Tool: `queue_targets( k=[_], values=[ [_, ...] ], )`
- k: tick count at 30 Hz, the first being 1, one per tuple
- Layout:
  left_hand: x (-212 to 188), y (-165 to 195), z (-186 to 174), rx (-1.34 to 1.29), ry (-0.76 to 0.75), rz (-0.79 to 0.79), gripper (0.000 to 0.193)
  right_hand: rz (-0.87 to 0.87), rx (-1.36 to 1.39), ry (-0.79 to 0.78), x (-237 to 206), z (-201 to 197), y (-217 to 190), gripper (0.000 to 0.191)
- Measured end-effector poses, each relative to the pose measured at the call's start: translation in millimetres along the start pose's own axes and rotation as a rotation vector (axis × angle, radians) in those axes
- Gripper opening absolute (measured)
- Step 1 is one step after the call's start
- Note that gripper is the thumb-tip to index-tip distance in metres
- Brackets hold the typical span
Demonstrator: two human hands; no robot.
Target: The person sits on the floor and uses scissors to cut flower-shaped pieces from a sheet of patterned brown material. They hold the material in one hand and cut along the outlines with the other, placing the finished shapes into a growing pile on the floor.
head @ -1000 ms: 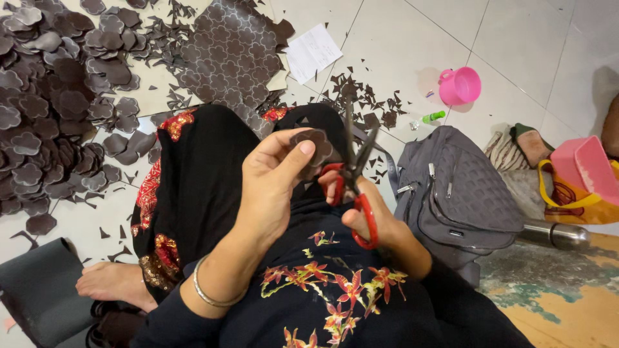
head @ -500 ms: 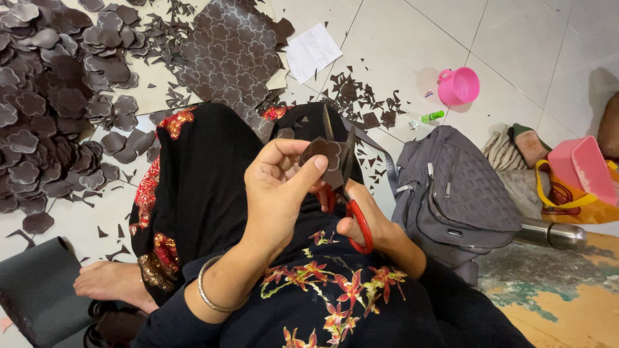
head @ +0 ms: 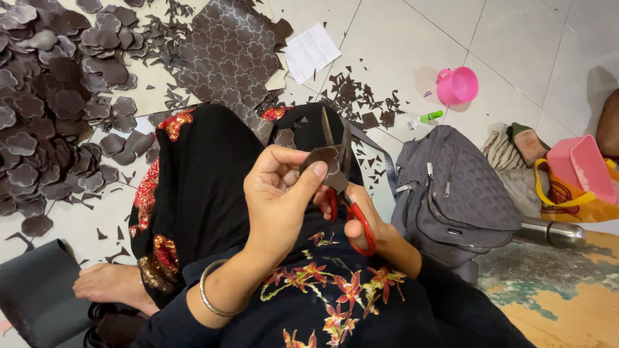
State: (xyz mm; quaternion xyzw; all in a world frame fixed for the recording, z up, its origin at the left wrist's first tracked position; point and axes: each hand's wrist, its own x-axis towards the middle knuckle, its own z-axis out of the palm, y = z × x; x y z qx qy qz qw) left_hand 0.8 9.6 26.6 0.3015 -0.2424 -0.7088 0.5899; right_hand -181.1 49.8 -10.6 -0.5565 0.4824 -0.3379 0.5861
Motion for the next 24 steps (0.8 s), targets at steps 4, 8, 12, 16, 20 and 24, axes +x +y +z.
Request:
queue_targets(
  k=[4,8,12,16,20,24],
  values=[
    [-2,-3,3,0.006,0.018,-0.001,0.016,-0.012,0.060,0.028,0,3,8,0.112],
    [-4,-3,3,-0.047,-0.012,0.003,0.016,-0.037,0.103,0.027,-2,0,17,0.106],
    [-5,-2,2,-0.060,-0.036,-0.003,0.015,0.174,0.232,0.129,0,-1,27,0.083],
    [-6,-2,3,-0.080,-0.057,0.003,0.015,0.159,0.251,0.133,-3,1,29,0.064],
    [-6,-1,2,-0.070,-0.051,-0.003,0.015,0.079,0.209,0.069,-5,2,22,0.085],
    [-5,-1,1,-0.023,-0.019,-0.013,0.016,-0.059,0.071,-0.083,-2,-6,12,0.109]
  ],
)
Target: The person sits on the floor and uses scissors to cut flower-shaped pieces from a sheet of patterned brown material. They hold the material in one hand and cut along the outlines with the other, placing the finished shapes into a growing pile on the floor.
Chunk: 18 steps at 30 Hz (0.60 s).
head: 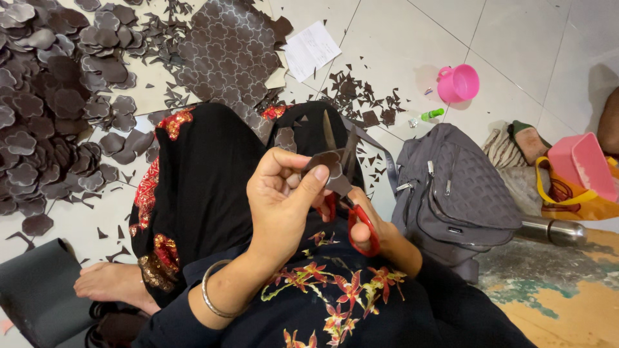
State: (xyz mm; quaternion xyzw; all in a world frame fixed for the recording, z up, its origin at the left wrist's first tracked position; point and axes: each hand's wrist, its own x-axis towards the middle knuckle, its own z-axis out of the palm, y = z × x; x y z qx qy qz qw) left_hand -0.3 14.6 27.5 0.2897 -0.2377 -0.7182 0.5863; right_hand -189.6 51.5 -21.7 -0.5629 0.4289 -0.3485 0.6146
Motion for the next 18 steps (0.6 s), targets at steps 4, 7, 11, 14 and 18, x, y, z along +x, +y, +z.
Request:
queue_targets(
  k=[4,7,11,14,18],
  values=[
    [-1,-1,0,-0.018,-0.015,-0.007,0.016,0.013,0.015,-0.032,-3,-5,3,0.115],
    [-2,-2,0,-0.028,-0.037,0.013,0.017,0.012,0.083,-0.007,-6,-6,13,0.112],
    [-2,-3,1,-0.063,-0.052,0.020,0.016,0.114,0.169,0.026,-2,-8,25,0.103],
    [-3,-1,0,-0.081,-0.068,0.010,0.016,0.270,0.156,0.117,-6,-7,23,0.094],
    [0,3,-6,-0.068,-0.090,0.012,0.013,0.314,0.110,0.072,-5,-14,10,0.103]
  ],
)
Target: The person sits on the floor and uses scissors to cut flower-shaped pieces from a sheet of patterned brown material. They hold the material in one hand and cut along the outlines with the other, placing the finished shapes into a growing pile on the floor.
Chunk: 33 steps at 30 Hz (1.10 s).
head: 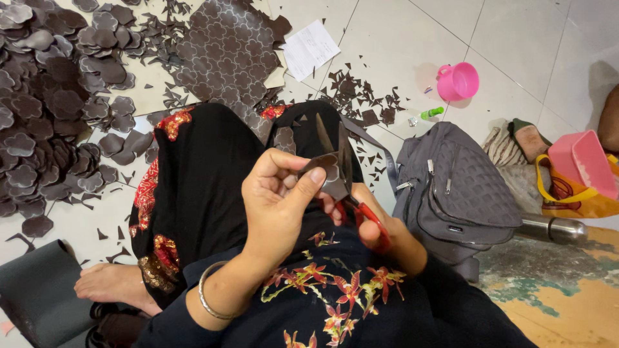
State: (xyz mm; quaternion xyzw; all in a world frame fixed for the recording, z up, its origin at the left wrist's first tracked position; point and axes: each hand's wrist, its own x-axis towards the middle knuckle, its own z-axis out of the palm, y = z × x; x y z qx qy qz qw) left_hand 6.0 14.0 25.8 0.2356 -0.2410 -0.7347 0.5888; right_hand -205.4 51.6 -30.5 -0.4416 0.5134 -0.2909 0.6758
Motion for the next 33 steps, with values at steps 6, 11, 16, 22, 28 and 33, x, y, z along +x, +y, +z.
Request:
queue_targets(
  k=[6,11,16,22,28,33],
  values=[
    [4,4,-6,0.147,0.008,-0.012,0.013,-0.063,-0.151,-0.165,-2,-19,-23,0.126],
    [6,8,-7,0.173,0.009,-0.046,0.013,-0.092,-0.242,-0.154,-3,-21,-30,0.118],
    [9,14,-9,0.227,-0.008,-0.076,0.013,-0.172,-0.356,-0.181,-3,-28,-35,0.106],
    [16,19,-15,0.275,-0.044,-0.067,0.014,-0.056,-0.280,-0.199,-13,-38,-35,0.098],
    [26,21,-22,0.234,0.048,-0.014,0.018,-0.256,-0.198,-0.004,-11,-29,-46,0.089],
    [23,-3,-2,-0.043,0.083,-0.024,0.027,-0.533,0.047,0.082,7,-6,-34,0.051]
  ],
)
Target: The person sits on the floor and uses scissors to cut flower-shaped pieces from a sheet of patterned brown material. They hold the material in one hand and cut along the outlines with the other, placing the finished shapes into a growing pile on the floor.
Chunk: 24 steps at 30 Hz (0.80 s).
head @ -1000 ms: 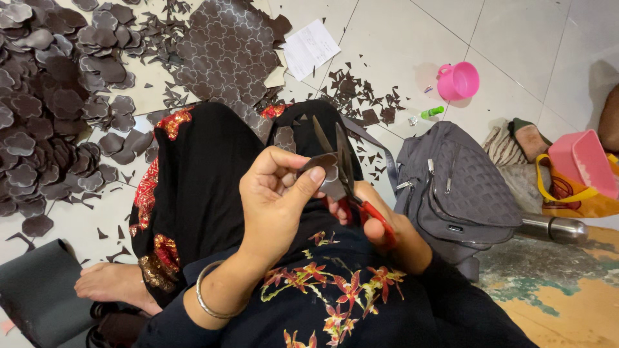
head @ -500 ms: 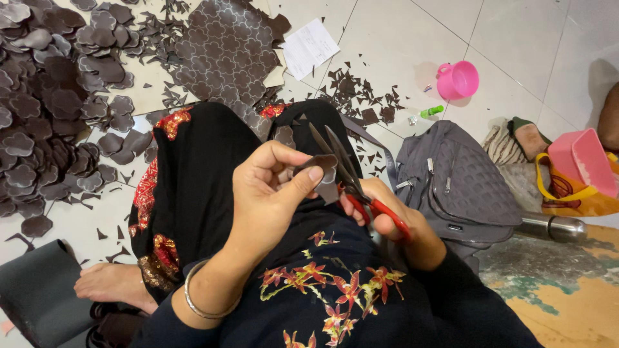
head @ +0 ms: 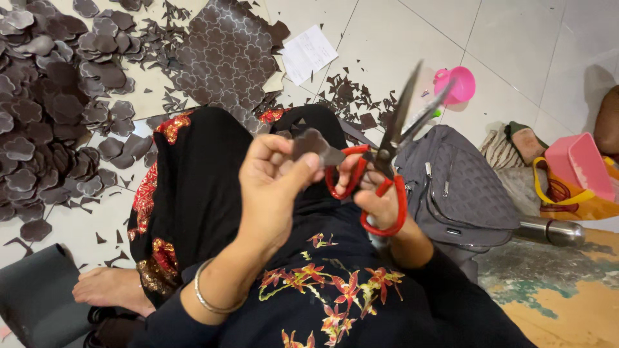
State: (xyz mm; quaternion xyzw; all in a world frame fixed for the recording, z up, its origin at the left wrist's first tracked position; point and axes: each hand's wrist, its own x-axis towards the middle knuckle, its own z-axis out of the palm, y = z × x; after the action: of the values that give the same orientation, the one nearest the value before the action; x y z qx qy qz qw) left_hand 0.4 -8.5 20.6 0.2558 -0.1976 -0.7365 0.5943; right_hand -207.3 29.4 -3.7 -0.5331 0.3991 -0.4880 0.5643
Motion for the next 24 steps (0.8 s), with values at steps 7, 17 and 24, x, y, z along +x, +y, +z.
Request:
queue_targets(
  k=[7,17,24],
  values=[
    [-6,-8,2,0.176,-0.041,-0.148,0.023,0.243,-0.059,0.303,6,-10,26,0.041],
    [-2,-1,-1,0.099,0.040,0.002,0.021,0.217,-0.264,-0.131,1,21,-10,0.118],
    [-4,3,-1,0.165,0.013,-0.027,0.024,0.232,-0.425,-0.233,6,25,-20,0.123]
  ],
)
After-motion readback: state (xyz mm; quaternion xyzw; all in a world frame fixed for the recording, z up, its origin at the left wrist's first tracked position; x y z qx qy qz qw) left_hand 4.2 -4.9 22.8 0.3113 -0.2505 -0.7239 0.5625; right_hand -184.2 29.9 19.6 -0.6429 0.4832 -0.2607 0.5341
